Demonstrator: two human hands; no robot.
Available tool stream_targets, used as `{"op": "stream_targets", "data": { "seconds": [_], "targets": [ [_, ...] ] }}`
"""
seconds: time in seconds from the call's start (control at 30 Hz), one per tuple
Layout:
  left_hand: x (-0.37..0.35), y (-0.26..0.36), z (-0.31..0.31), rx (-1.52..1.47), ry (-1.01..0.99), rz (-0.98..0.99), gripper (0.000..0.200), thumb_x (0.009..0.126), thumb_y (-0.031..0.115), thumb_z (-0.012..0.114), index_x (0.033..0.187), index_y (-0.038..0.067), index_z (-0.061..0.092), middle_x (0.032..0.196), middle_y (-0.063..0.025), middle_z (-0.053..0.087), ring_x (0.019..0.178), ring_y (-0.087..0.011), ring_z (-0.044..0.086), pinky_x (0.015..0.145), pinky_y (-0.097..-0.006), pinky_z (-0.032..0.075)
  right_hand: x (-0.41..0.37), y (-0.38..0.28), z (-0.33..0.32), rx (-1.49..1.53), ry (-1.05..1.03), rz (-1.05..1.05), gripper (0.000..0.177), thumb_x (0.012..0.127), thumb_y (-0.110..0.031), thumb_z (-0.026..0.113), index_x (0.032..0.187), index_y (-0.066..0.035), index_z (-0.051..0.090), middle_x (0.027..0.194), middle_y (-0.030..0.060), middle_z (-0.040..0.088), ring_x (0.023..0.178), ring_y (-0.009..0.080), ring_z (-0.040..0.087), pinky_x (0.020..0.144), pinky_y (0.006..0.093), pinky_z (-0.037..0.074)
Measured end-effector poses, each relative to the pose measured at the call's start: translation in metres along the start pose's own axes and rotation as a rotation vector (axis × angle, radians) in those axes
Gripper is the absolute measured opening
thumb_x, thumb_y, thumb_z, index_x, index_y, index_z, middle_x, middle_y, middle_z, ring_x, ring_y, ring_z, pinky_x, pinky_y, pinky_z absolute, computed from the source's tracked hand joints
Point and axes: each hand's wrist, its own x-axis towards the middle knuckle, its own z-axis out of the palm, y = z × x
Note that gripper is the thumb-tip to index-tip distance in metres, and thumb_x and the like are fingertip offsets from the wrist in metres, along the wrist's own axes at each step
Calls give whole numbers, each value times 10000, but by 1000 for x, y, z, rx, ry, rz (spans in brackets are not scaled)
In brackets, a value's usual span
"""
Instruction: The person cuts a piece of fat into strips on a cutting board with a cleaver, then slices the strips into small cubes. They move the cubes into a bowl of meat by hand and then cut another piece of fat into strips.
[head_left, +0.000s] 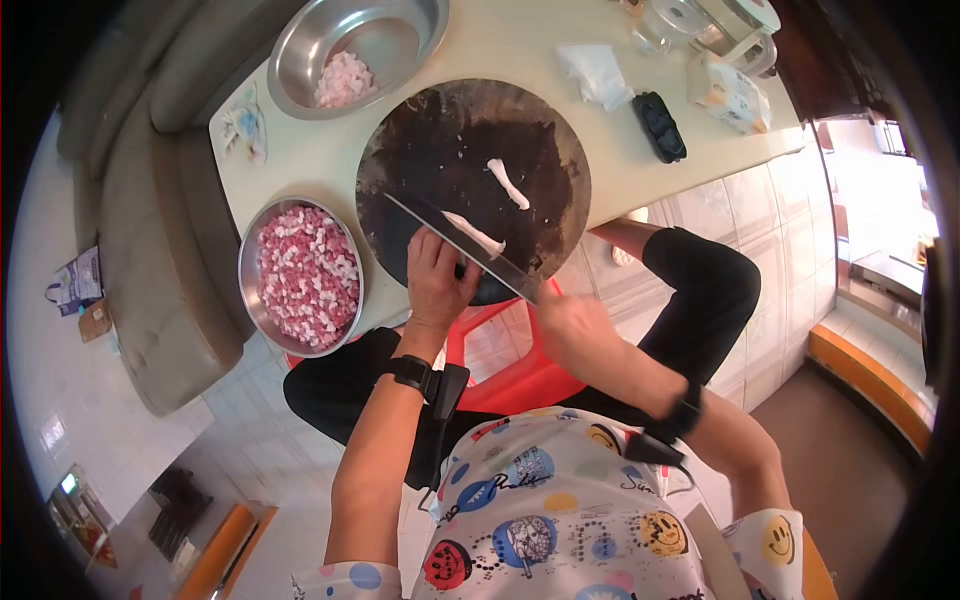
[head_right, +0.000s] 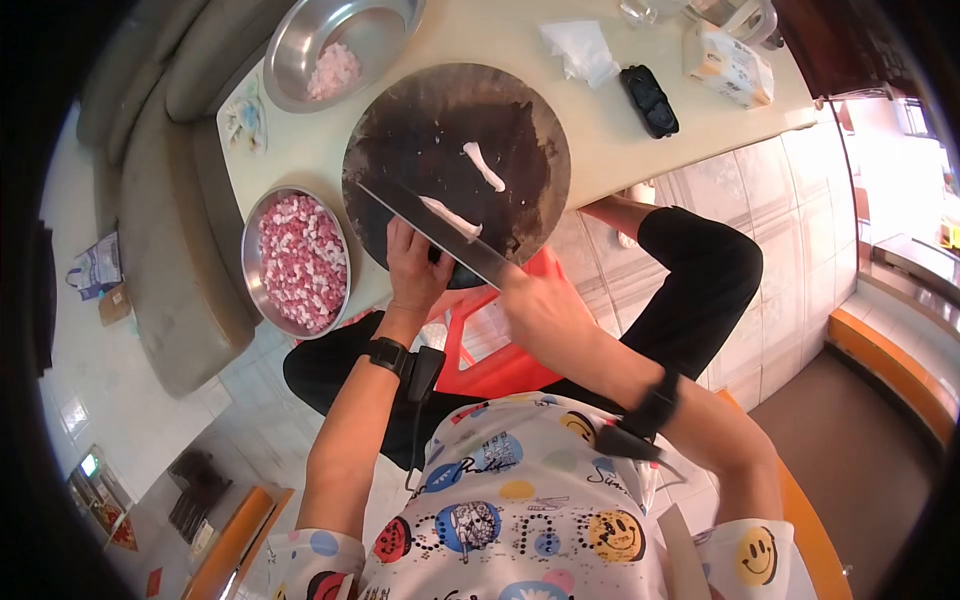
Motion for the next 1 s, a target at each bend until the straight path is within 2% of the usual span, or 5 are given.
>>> {"op": "stream_targets", "data": {
  "seconds": [0.1, 0.3, 0.53, 0.8, 1.0],
  "targets": [
    [-3, 1, 0, -26, 7, -14, 391, 650, 88, 710, 1019, 23, 597, 1049, -130, 557, 1009, -347, 526, 856, -420, 443, 43, -19, 5, -9, 137, -177, 156, 702, 20, 524, 839, 69, 469, 604, 217, 582, 575, 387, 613, 519, 451, 492],
    [-4, 0, -1, -36, 11, -17, 430, 638, 98, 718, 1044, 40, 587, 1045, -127, 556, 1004, -352, 520, 859, -436, 440, -13, -6, 4, -53, 69, -32, 149, 707, 22, 519, 840, 74, 476, 637, 231, 592, 592, 389, 616, 527, 451, 497],
    [-8, 0, -2, -53, 33, -4, 351, 649, 80, 702, 982, 34, 597, 1049, -132, 557, 1015, -365, 518, 862, -434, 435, 24, -18, 18, -136, 113, -55, 183, 712, 9, 529, 873, 67, 465, 631, 219, 591, 597, 387, 623, 519, 447, 493],
    [-14, 2, -5, -64, 54, 2, 233, 709, 71, 677, 925, 11, 610, 1060, -137, 556, 1034, -356, 521, 886, -438, 421, -20, 20, 6, -143, 155, 13, 123, 832, -68, 526, 801, 45, 488, 615, 253, 574, 597, 408, 603, 549, 472, 483],
    [-16, 0, -2, -22, 90, 14, 318, 705, 72, 695, 1002, 19, 594, 1076, -144, 541, 1023, -346, 521, 877, -423, 412, -20, 5, -8, -87, 183, -6, 98, 751, -29, 537, 786, 43, 482, 607, 236, 571, 584, 396, 606, 542, 458, 493]
  ]
}}
